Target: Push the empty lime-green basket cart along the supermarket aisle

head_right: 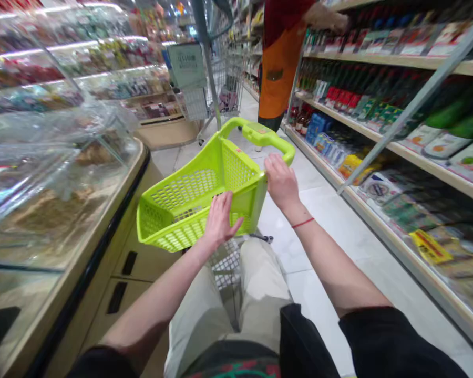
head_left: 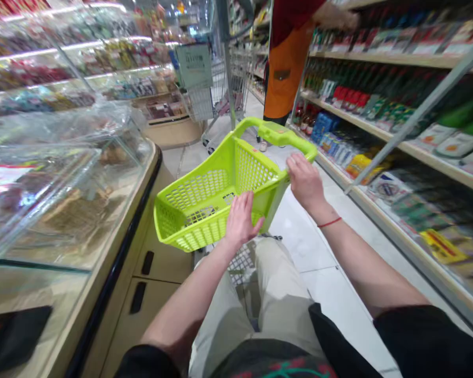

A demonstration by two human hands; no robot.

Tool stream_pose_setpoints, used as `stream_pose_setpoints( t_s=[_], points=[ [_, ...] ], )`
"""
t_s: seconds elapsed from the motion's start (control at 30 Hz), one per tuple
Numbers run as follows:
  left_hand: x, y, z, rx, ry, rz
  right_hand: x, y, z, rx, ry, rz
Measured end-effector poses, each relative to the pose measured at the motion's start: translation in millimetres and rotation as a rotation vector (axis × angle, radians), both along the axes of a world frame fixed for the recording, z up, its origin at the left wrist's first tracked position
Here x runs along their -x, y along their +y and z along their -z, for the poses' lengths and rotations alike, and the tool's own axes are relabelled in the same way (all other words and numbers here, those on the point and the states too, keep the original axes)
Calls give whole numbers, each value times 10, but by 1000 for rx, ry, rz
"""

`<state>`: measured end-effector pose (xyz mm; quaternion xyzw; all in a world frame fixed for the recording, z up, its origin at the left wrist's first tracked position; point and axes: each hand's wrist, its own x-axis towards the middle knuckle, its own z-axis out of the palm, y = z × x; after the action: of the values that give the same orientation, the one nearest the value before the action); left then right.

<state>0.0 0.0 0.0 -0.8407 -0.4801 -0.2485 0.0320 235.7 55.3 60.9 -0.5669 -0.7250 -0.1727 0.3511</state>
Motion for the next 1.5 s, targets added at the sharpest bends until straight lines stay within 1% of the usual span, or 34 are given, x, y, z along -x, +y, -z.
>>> stream_pose_setpoints(
  t_s=[0.1,0.17,0.23,0.3,0.4,0.47,0.5,0.57,0.73,0.83,0.87,0.93,1.03,1.17,1.23,1.3,1.37,1.43,1.5],
  points=[
    [-18,-1,6,2,-10,-1,-220,154,-90,-25,56,47],
    [-23,-3,9,-4,-11,2,-198,164,-80,-27,78,60],
    [-20,-6,11,-15,-7,6,-18,83,2,-15,87,59],
    [-13,-9,12,-26,-4,10,249,-58,130,3,79,16],
    [3,-10,13,-36,0,14,594,-260,309,44,6,-128],
    [15,-11,13,-37,4,17,670,-324,360,59,-58,-206],
    [21,-11,13,-36,6,19,650,-327,358,57,-78,-223],
    [29,-13,12,-35,5,19,510,-282,304,37,-85,-204],
    [20,-15,3,-24,-14,25,-85,-6,37,-18,-7,-13],
    [6,-14,-6,-14,-21,25,-296,150,-62,-53,56,58],
    [2,-15,-6,-12,-21,24,-310,180,-66,-63,83,68],
    [0,-17,-2,-9,-17,21,-243,187,-29,-72,140,81],
    [4,-25,10,-18,-11,9,43,67,125,-55,188,76],
    [13,-36,9,-29,-4,2,488,-189,371,9,124,-40],
    [13,-39,1,-29,-2,-1,599,-272,441,39,57,-104],
    [11,-38,-4,-28,0,1,593,-297,451,53,-8,-149],
    [10,-36,-3,-24,-2,3,479,-273,405,54,-46,-162],
    [11,-34,2,-19,-5,7,298,-215,320,47,-44,-134],
    [13,-31,7,-15,-12,14,107,-138,225,30,-1,-69]
  ],
)
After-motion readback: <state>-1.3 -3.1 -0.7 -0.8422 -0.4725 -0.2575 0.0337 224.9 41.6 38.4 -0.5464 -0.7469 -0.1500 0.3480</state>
